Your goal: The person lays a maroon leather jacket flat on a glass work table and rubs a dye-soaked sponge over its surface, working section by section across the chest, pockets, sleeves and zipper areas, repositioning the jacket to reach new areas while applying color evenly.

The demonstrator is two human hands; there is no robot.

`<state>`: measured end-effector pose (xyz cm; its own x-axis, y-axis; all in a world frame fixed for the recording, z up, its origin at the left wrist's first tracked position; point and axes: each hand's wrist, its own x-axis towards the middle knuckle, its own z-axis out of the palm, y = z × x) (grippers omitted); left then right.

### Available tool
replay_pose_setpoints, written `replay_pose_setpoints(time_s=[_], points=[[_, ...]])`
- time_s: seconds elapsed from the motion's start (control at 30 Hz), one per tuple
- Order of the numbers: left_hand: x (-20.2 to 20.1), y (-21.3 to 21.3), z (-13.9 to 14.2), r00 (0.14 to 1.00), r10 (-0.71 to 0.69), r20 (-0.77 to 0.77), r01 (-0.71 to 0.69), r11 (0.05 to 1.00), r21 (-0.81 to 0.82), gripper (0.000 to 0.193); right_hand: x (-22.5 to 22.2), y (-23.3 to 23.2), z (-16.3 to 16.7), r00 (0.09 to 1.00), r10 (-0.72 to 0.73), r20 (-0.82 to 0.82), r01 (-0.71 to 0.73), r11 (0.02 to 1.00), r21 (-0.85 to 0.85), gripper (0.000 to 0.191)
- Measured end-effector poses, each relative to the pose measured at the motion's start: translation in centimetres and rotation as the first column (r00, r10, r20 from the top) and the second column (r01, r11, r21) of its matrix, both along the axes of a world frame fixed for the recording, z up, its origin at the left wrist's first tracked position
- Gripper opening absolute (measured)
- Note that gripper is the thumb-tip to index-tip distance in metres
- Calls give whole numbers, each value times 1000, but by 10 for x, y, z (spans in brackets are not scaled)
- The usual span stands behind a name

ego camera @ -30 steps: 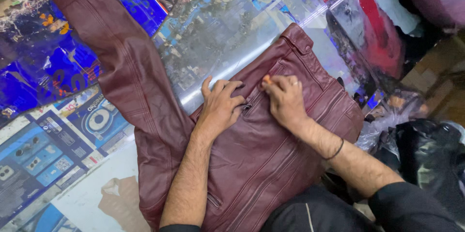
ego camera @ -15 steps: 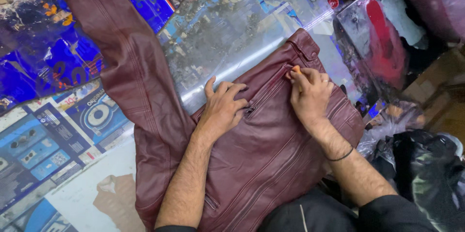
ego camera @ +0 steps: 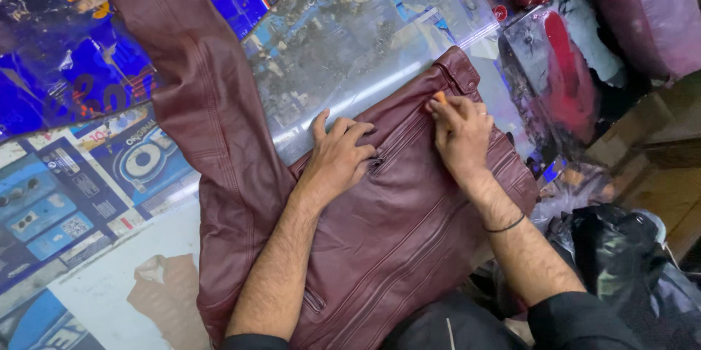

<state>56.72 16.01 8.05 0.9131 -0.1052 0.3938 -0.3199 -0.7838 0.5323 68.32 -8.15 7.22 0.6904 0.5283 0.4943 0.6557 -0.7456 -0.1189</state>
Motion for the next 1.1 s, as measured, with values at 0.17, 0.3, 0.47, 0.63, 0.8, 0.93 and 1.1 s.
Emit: replay_pose_setpoints(time_s=[0.17,0.3,0.47,0.63,0.8,0.93,1.1], points=[[0,0,-3,996,-20,88,21,1000,-9,19,-19,-6,5,999,15,-43,-16,1000,-15,23],[3,-1,-4,990,-63,128,66,998,-17,19,-26,-12,10,977,-212,-24,213,976,51,22],[4,-4,-6,985,-88,148,86,996,17,16,-28,-3,0,1000,-26,-15,27,996,89,24],[3,-7,-8,981,-101,163,106,994,-22,17,-8,10,-1,976,-216,10,211,964,164,20],[5,-8,-9,981,-95,170,106,992,-61,16,-6,12,14,995,-99,18,98,994,48,25],[4,-7,-10,984,-116,137,126,990,-66,16,-30,14,22,986,163,-32,-158,981,115,25],[4,-8,-11,981,-160,106,167,984,-57,15,-43,23,25,999,39,-17,-40,996,-84,23]])
